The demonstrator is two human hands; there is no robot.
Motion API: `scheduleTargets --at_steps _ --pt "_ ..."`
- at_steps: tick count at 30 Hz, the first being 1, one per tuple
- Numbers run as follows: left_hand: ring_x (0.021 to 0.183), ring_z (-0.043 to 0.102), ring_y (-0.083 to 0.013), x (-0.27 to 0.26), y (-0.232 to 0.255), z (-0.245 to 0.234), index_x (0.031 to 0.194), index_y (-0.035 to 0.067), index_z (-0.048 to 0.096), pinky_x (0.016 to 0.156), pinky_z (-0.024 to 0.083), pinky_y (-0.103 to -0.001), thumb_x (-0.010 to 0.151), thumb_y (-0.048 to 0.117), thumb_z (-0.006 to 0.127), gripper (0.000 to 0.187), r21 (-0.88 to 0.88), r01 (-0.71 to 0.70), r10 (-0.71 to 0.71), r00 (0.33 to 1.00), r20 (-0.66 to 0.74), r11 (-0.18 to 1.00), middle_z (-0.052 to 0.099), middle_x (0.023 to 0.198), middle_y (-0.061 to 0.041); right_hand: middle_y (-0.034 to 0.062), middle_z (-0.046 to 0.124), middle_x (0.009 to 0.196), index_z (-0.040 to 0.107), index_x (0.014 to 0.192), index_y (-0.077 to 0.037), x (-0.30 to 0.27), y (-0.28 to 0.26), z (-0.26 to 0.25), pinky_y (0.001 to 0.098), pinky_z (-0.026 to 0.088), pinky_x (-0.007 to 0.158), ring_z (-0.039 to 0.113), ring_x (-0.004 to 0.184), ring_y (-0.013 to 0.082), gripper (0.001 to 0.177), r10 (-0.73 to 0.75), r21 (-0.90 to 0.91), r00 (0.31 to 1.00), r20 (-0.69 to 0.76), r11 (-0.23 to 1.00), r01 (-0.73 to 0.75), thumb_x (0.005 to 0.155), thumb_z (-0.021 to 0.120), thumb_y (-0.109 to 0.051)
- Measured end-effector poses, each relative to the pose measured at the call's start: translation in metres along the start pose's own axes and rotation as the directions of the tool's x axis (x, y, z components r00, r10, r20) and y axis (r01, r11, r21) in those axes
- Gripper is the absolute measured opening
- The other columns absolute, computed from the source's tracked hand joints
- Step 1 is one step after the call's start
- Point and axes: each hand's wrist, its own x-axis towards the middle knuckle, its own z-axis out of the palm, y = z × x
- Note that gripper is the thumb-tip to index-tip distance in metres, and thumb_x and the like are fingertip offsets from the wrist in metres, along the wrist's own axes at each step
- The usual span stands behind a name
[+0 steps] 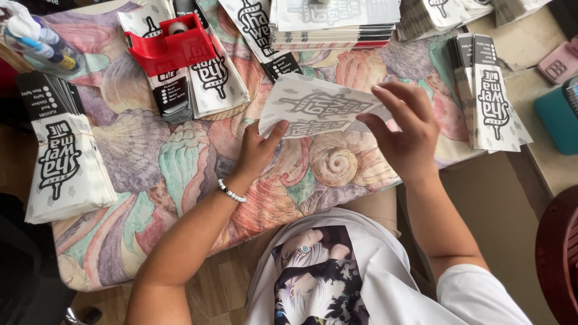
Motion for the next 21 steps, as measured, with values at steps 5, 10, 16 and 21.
scheduleTargets --at_steps 5,10,16,21 --pt "0.094 0.061 -0.0117 0.0 0.001 -0.001 0.104 0.0 0.076 0.087 0.056 -0.04 0.099 0.015 0.071 0.017 0.013 -0.003 0.003 1.0 0.019 1.0 0.075 0.091 -0.009 0.0161 0.067 0.095 0.078 0.115 0.003 0.023 0.001 0.011 0.0429 0.055 0.076 0.067 0.085 0.0358 0.023 -0.095 -0.067 0.994 0.059 0.993 0.098 0.093 0.086 0.003" --pt "0.093 0.06 -0.0116 0.0 0.002 -0.001 0.104 0.0 0.076 0.086 0.056 -0.04 0.099 0.015 0.07 0.017 0.016 0.008 -0.008 1.0 0.016 1.0 0.075 0.09 -0.01 0.0129 0.069 0.091 0.08 0.11 -0.001 0.027 0.015 0.012 0.0408 0.055 0.075 0.068 0.082 0.0327 0.018 -0.004 -0.009 0.992 0.128 1.0 0.006 0.094 0.088 -0.001" --pt "0.09 0.062 -0.0112 -0.001 0.002 -0.002 0.103 0.0 0.076 0.086 0.056 -0.039 0.099 0.015 0.07 0.017 0.015 0.039 -0.04 0.999 0.029 0.999 0.075 0.089 -0.009 0.0064 0.07 0.087 0.08 0.1 -0.006 0.035 0.008 0.005 0.0353 0.054 0.072 0.068 0.076 0.0245 0.009 0.077 0.041 0.97 0.228 0.995 -0.089 0.096 0.087 -0.001" --pt "0.087 0.065 -0.0106 -0.034 0.023 0.002 0.104 0.004 0.076 0.086 0.056 -0.037 0.098 0.021 0.071 0.018 -0.126 0.225 -0.227 0.974 -0.002 0.966 0.075 0.09 -0.005 0.0066 0.069 0.086 0.077 0.097 -0.005 0.051 -0.007 -0.015 0.0339 0.053 0.074 0.066 0.073 0.0232 0.009 0.11 0.1 0.94 0.322 0.984 -0.149 0.098 0.081 0.004"
